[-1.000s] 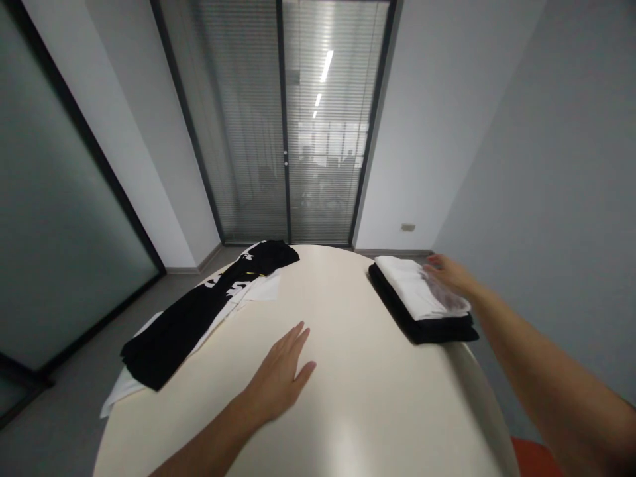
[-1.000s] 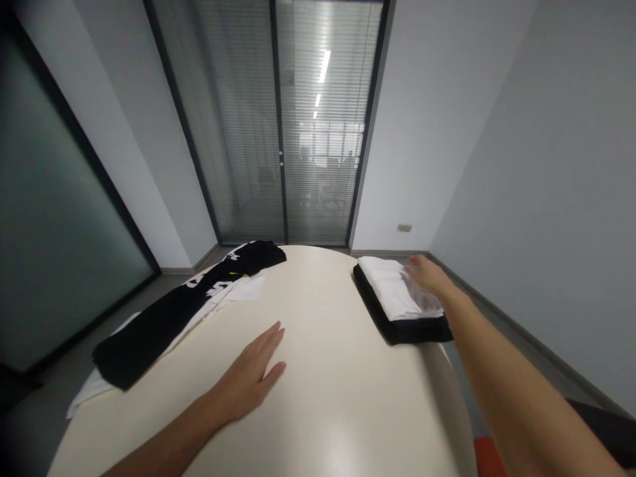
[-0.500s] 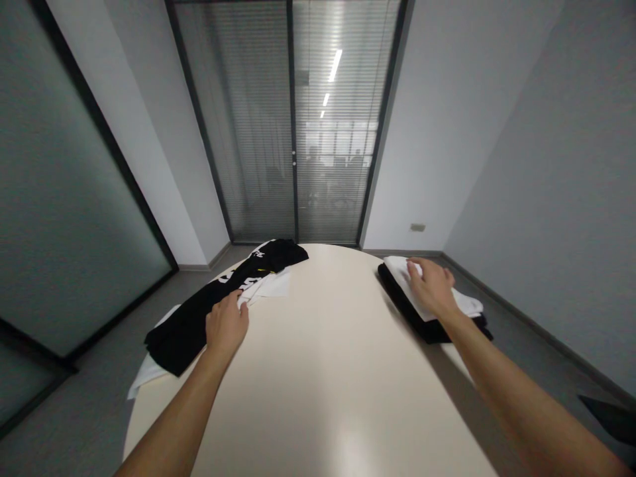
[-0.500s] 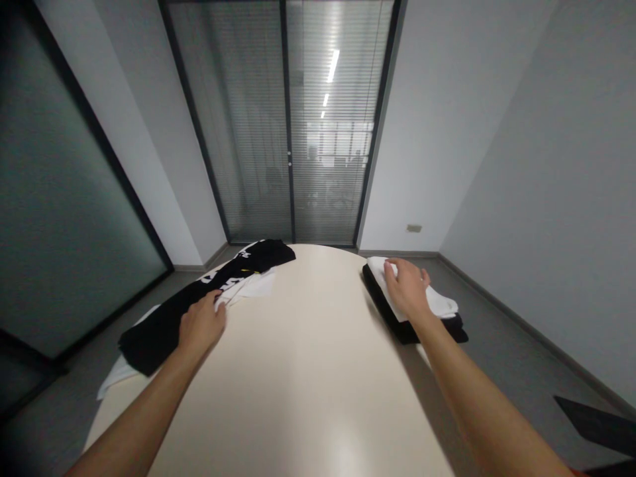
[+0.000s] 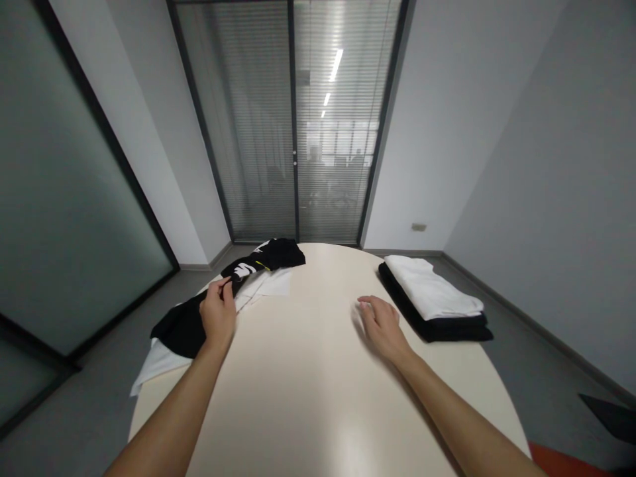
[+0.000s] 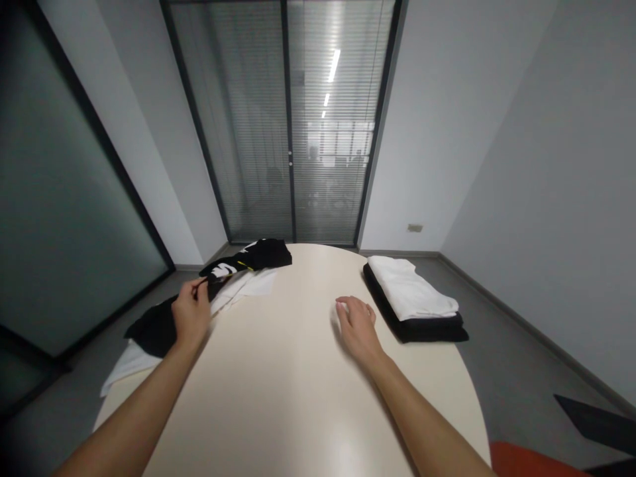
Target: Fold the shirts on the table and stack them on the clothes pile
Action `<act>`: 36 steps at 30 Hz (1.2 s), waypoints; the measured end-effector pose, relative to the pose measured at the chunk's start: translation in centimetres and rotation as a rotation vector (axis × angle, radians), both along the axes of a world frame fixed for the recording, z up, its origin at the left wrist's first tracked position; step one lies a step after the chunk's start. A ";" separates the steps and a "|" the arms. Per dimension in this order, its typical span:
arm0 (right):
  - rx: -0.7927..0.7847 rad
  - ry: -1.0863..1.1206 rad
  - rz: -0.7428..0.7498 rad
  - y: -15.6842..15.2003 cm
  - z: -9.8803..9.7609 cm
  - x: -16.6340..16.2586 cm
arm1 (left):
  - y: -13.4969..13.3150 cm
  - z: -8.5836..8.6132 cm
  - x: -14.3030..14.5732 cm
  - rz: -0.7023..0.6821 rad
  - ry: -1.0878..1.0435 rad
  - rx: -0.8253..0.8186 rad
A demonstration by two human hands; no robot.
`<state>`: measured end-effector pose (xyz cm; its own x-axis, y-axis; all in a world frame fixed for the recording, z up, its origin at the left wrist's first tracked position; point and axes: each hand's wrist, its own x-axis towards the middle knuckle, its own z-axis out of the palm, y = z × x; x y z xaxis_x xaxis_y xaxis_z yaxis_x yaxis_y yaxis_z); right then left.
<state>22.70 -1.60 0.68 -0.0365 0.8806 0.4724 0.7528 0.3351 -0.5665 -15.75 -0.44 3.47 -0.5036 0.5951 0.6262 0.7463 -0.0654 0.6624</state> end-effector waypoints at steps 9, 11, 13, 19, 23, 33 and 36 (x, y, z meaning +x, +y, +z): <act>-0.227 0.149 0.133 -1.2 1.0 -1.5 | -9.0 2.1 12.7 -1.181 0.448 -0.271; -0.267 0.115 0.141 -1.1 0.8 -1.3 | -9.8 2.3 13.6 -1.223 0.462 -0.274; -0.278 0.054 0.127 -1.0 0.5 -1.3 | -9.5 2.1 13.5 -1.097 0.465 -0.249; -0.260 0.010 0.161 -0.7 0.1 -1.7 | -7.9 1.5 11.9 -0.990 0.474 -0.495; -0.399 0.017 0.380 -1.1 0.7 -1.4 | -8.7 3.3 11.9 -1.224 0.194 -0.805; -0.227 -0.154 0.043 -1.0 1.0 -2.2 | -3.8 -1.7 10.0 -0.527 0.250 -0.429; -0.252 -0.129 0.142 -1.4 0.8 -2.9 | -2.4 -2.9 9.4 -0.597 0.234 -0.495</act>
<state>19.77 -3.04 1.45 -0.2128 0.9512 0.2233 0.7795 0.3031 -0.5482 -6.34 -2.82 0.59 0.0981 0.9579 0.2698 0.8009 -0.2369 0.5499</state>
